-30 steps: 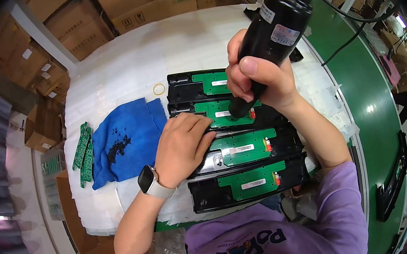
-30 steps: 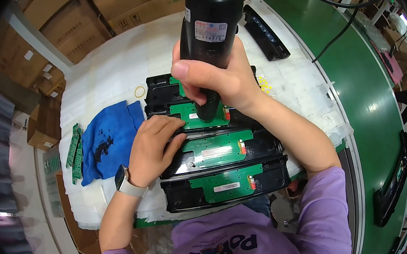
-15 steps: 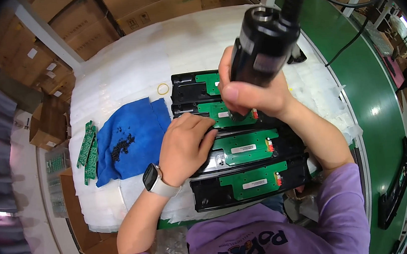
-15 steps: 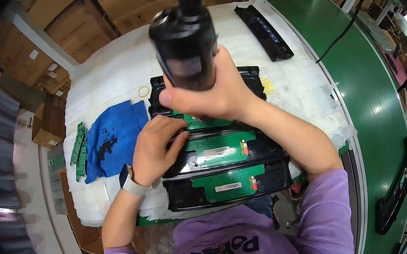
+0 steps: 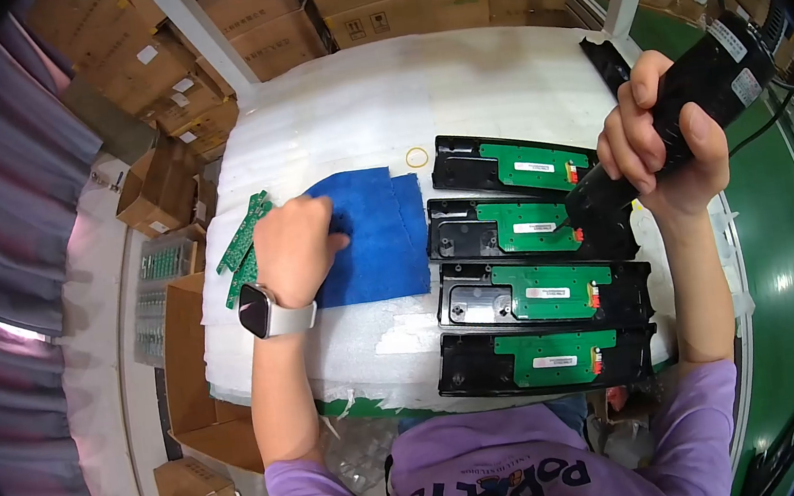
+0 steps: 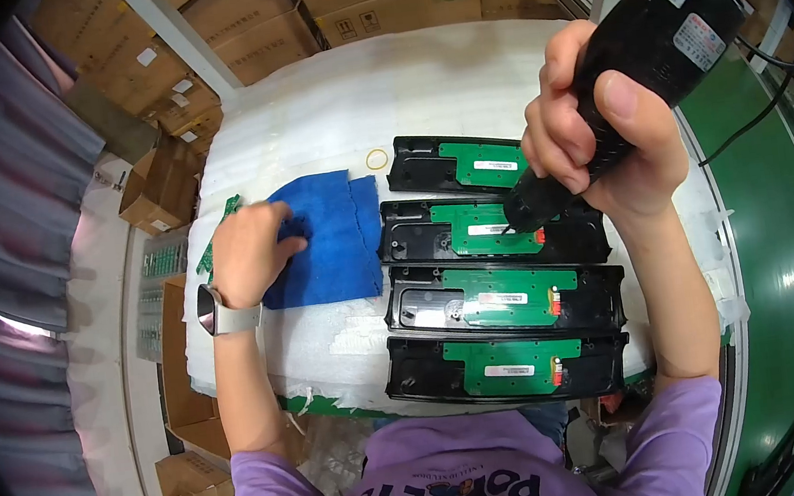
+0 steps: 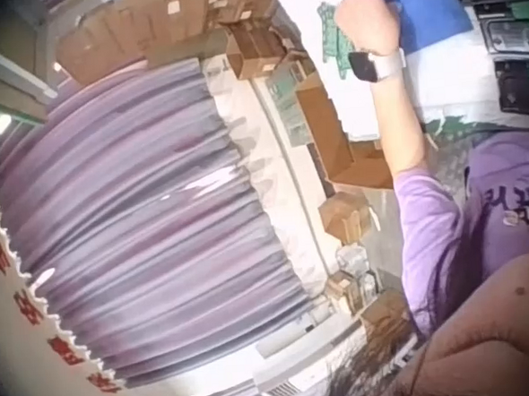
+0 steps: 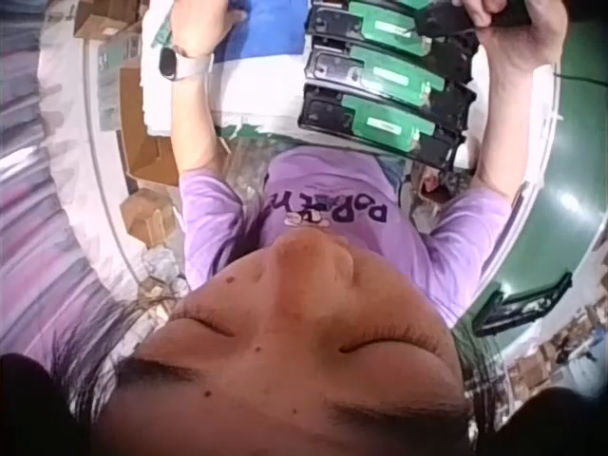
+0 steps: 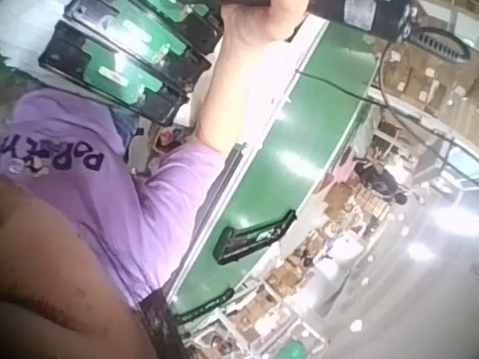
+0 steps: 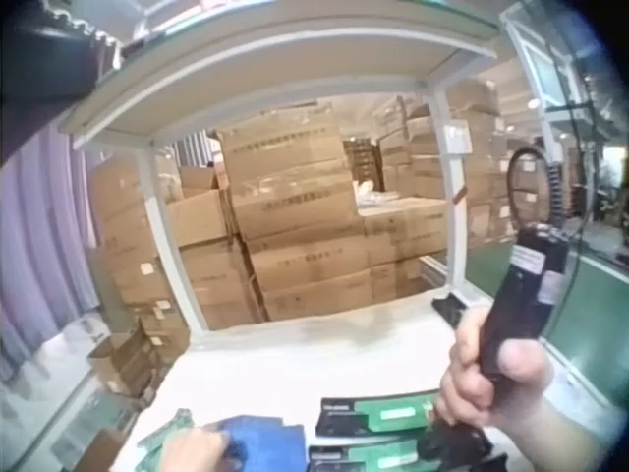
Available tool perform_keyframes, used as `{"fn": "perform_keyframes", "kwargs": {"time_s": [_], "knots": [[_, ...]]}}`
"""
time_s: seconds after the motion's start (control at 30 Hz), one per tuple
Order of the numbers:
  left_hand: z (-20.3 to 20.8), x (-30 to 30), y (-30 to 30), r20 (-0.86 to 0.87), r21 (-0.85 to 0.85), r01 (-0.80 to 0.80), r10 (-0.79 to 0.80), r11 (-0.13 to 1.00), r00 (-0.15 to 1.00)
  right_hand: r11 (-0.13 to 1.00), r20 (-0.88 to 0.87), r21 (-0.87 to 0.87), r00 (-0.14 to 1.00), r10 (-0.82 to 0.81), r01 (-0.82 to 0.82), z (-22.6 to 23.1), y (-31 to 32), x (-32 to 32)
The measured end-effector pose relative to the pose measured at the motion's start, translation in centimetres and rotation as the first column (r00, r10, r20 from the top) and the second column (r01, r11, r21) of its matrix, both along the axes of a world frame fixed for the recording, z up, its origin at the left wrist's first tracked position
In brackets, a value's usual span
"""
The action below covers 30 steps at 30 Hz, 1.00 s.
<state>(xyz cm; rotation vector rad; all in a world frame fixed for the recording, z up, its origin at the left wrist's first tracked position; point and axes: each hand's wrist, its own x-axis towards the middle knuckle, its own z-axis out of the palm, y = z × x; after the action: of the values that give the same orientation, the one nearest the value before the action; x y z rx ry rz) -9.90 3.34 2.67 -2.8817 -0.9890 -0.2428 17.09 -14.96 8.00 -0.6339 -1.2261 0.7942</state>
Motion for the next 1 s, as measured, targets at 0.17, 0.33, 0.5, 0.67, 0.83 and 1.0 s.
{"fn": "perform_keyframes", "kwargs": {"time_s": [0.17,0.33,0.5,0.67,0.83,1.0], "knots": [[-2.4,-1.4,0.7,0.259,-0.175,0.125,-0.077,0.976,0.963,1.0,0.015,-0.026,1.0,-0.006,0.007,-0.3,0.2,-0.4],[-2.4,-1.2,0.7,0.318,-0.175,0.129,-0.068,0.976,0.946,0.997,-0.003,-0.072,1.0,-0.002,0.002,-0.6,0.1,-0.7],[-2.6,-1.2,1.0,0.498,-0.163,0.09,0.004,0.982,0.867,0.995,0.025,-0.08,0.998,-0.052,0.054,-0.2,0.2,-0.9],[-2.7,0.8,-0.3,0.614,-0.784,0.41,0.485,0.466,0.623,0.992,0.04,-0.071,0.994,-0.103,0.106,0.4,-0.3,-0.8],[-3.2,4.7,-2.5,0.402,-0.684,0.69,0.667,-0.236,0.627,0.993,0.014,0.005,0.993,-0.119,0.119,0.7,-0.6,-0.7],[-3.2,8.5,-4.7,0.365,-0.653,0.622,0.54,-0.432,0.758,0.989,-0.195,0.123,0.979,-0.059,0.085,0.7,-0.7,-0.7]]}}
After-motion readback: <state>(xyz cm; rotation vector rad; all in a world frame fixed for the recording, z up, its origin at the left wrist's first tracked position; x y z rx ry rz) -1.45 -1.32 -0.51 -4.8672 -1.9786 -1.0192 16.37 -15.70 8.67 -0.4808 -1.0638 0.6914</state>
